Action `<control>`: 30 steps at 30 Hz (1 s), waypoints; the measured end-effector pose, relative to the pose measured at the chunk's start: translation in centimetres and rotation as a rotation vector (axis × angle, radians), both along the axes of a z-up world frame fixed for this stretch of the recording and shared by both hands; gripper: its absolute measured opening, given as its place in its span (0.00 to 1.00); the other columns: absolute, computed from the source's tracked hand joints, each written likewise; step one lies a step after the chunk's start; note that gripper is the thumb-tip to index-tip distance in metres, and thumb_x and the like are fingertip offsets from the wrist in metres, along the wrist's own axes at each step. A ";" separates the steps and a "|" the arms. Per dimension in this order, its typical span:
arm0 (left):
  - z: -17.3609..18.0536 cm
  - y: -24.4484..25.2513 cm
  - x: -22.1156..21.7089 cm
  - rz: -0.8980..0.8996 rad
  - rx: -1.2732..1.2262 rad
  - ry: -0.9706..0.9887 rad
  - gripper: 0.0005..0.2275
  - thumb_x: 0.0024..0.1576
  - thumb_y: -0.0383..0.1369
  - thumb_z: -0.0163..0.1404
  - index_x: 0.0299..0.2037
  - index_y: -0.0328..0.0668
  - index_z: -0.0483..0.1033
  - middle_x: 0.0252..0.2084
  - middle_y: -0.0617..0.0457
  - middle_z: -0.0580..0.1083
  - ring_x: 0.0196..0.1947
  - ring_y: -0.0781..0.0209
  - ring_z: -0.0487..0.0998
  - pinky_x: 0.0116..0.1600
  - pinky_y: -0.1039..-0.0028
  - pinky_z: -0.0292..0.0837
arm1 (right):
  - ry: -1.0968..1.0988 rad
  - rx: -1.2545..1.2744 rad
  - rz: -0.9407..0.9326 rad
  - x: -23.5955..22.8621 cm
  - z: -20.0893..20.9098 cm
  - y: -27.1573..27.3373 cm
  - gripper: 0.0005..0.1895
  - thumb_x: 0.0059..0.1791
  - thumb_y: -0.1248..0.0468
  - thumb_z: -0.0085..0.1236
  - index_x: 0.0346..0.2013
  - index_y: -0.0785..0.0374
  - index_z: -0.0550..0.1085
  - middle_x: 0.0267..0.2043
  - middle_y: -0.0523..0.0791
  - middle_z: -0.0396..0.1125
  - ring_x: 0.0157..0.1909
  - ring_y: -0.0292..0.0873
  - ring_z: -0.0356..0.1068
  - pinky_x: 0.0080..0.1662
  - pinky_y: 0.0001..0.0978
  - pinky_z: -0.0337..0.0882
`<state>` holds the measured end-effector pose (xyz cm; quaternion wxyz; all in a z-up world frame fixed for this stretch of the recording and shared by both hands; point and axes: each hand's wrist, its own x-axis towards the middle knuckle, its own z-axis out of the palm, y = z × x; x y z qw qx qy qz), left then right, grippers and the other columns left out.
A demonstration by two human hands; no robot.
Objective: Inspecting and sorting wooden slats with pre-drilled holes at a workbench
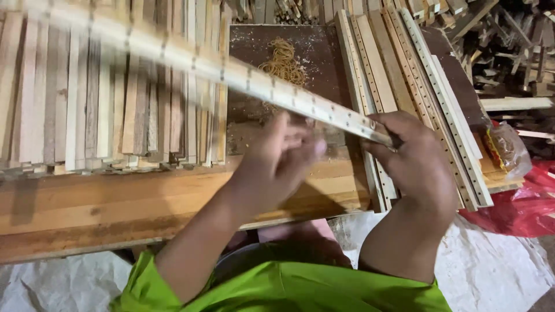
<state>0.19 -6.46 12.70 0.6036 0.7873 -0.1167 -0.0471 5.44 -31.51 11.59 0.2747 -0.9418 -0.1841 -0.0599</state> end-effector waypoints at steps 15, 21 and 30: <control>-8.8 1.0 -7.1 0.259 0.990 -0.587 0.26 0.62 0.44 0.53 0.59 0.23 0.69 0.50 0.36 0.74 0.43 0.47 0.78 0.43 0.64 0.79 | -0.125 -0.087 0.651 -0.4 -2.8 7.6 0.17 0.42 0.75 0.58 0.38 0.50 0.83 0.40 0.38 0.78 0.42 0.42 0.74 0.54 0.40 0.63; -8.5 4.3 -2.0 0.029 0.969 0.031 0.12 0.64 0.36 0.41 0.52 0.37 0.68 0.34 0.41 0.78 0.30 0.42 0.84 0.31 0.56 0.79 | 0.155 0.057 0.602 2.2 -0.1 10.0 0.18 0.44 0.71 0.59 0.48 0.57 0.79 0.51 0.47 0.76 0.63 0.51 0.67 0.73 0.60 0.38; -5.8 5.8 -0.4 -0.069 1.108 0.225 0.16 0.68 0.46 0.36 0.55 0.47 0.68 0.40 0.44 0.79 0.33 0.46 0.85 0.33 0.56 0.80 | -0.030 0.138 0.015 16.1 -10.1 8.6 0.05 0.46 0.62 0.67 0.35 0.46 0.83 0.37 0.41 0.77 0.44 0.49 0.77 0.53 0.39 0.74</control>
